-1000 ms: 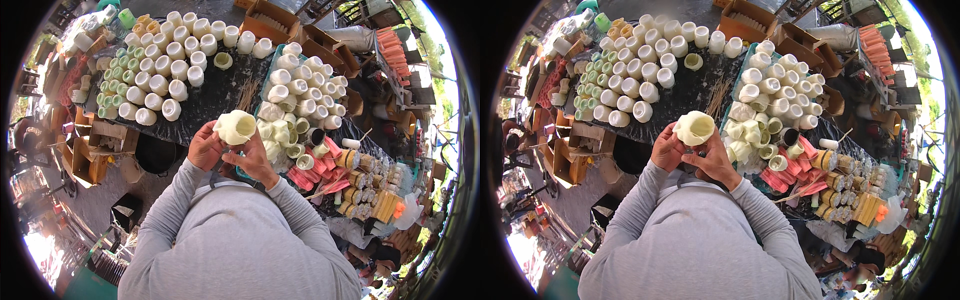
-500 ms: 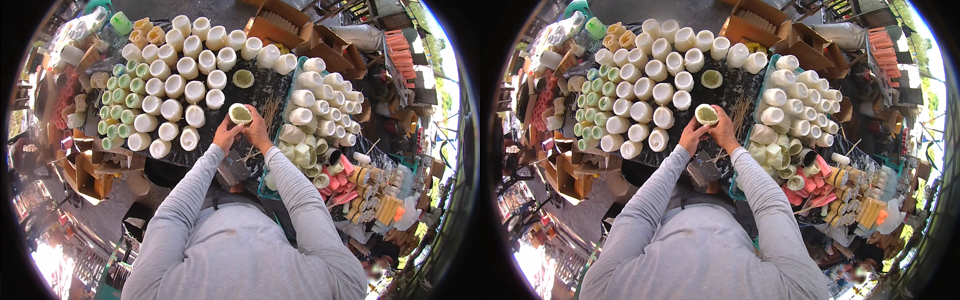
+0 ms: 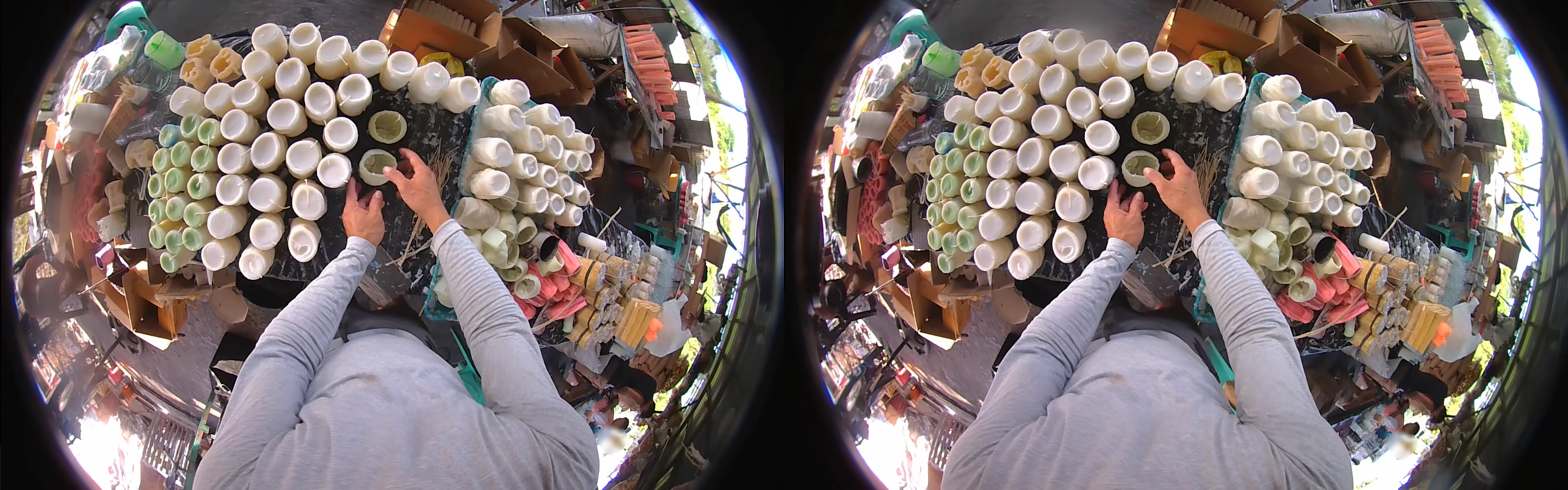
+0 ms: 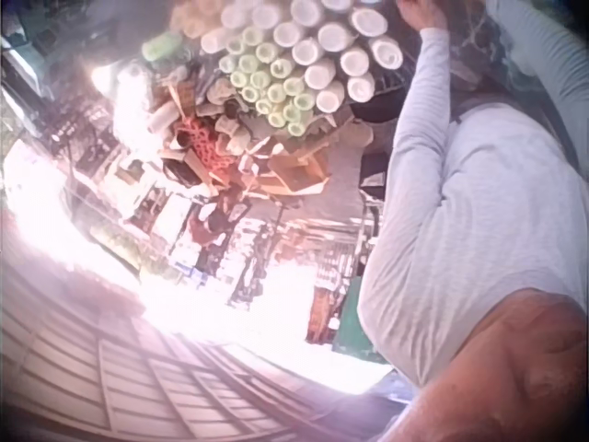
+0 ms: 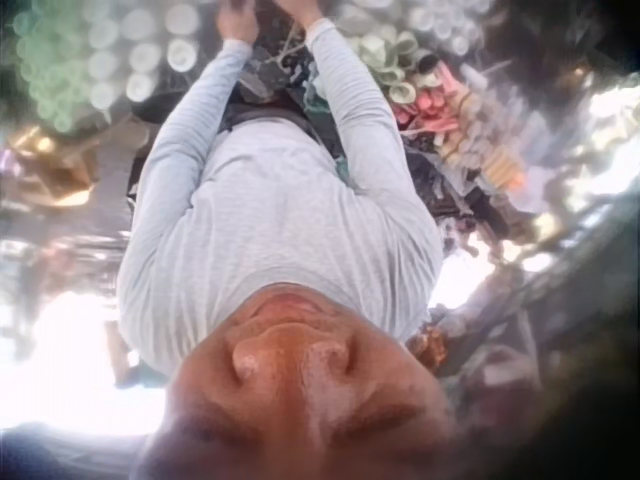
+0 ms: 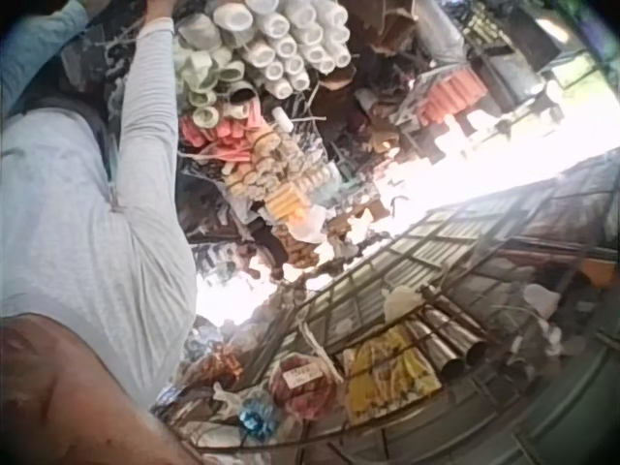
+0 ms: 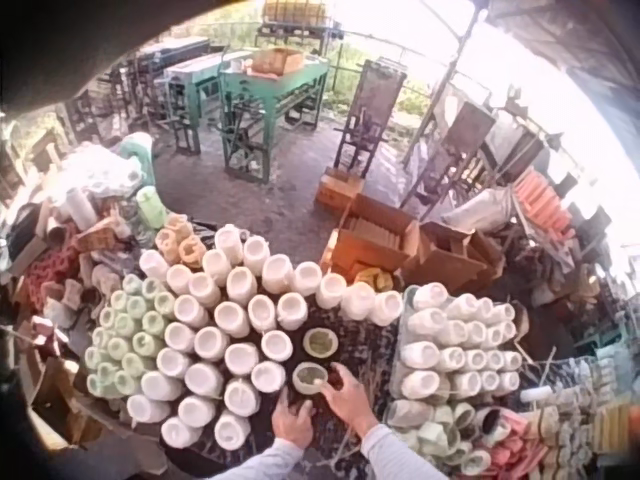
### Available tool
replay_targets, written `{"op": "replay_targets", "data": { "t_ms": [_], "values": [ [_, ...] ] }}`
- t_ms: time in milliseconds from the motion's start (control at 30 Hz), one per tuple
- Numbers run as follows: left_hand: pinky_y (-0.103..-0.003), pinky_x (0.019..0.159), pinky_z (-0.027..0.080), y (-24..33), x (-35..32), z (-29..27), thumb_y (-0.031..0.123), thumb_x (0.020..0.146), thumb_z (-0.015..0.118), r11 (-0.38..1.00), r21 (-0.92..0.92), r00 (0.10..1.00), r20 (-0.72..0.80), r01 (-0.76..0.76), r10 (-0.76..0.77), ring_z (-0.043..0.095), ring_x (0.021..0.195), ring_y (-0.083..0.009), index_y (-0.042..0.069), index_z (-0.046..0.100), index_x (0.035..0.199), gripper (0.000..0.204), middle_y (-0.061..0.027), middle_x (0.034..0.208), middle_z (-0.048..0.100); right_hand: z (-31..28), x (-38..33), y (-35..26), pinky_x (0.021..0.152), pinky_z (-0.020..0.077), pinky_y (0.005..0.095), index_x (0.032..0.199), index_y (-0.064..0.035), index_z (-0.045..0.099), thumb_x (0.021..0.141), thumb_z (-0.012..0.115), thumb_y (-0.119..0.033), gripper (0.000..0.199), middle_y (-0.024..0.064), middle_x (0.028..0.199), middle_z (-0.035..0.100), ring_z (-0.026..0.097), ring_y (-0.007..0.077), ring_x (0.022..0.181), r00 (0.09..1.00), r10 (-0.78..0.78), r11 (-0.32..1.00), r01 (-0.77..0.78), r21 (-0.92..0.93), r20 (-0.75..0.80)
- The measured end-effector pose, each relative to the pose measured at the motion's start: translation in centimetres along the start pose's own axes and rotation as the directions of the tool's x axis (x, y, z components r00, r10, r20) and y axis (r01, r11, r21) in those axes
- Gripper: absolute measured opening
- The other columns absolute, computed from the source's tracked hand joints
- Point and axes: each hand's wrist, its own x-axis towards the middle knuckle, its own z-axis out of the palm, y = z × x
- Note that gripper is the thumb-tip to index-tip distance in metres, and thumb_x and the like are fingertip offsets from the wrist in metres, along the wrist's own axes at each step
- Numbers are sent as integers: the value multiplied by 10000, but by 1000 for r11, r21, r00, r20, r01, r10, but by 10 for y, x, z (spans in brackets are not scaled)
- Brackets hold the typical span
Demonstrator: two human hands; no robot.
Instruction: The person inserts wicks into small cylindrical wax containers and arranges them on a table. They handle wicks and containers one at a time, placing finished units among many others on the work surface.
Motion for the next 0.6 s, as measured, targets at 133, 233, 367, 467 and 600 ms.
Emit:
{"op": "replay_targets", "data": {
  "t_ms": [133,233,367,467,600],
  "values": [
    [-322,825,629,-10,-4,-3,78,1019,661,972,-113,979,8,204,-205,718,1028,-240,9,260,1640,742,-168,1264,681,-1,19,-4,826,598,372,1383,4,641,880,771,-231,570,189,1095,768,747,255,974,995,-97,969,103,-225,37],
    [-351,815,624,-8,1,-8,106,1028,678,950,-198,967,133,241,-218,709,1047,-229,-2,251,1633,749,-148,1252,663,0,19,-1,911,584,393,1314,4,687,884,729,-167,465,195,1078,783,763,309,973,998,-34,987,41,-157,51],
    [-355,805,628,-7,3,-2,111,1022,686,950,-249,966,223,188,-132,712,1032,-230,0,261,1625,745,-152,1239,664,1,19,-5,936,573,436,1235,0,713,882,690,-151,385,240,1067,764,757,367,991,974,-227,963,227,-147,21],
    [-358,826,630,-9,-2,7,79,1012,677,964,-128,956,210,233,-204,705,1055,-236,-6,280,1610,723,-172,1296,633,4,28,-12,913,582,414,1229,5,714,922,685,-154,347,227,1063,771,763,350,977,957,-290,940,291,-177,31],
    [-374,866,626,-7,5,4,31,997,654,961,-90,959,135,262,-249,695,1094,-241,17,370,1562,632,-182,1337,611,8,22,-5,935,562,354,1320,28,676,1010,659,-197,383,146,1171,767,730,223,1047,1000,-2,997,0,74,22]
  ]
}}
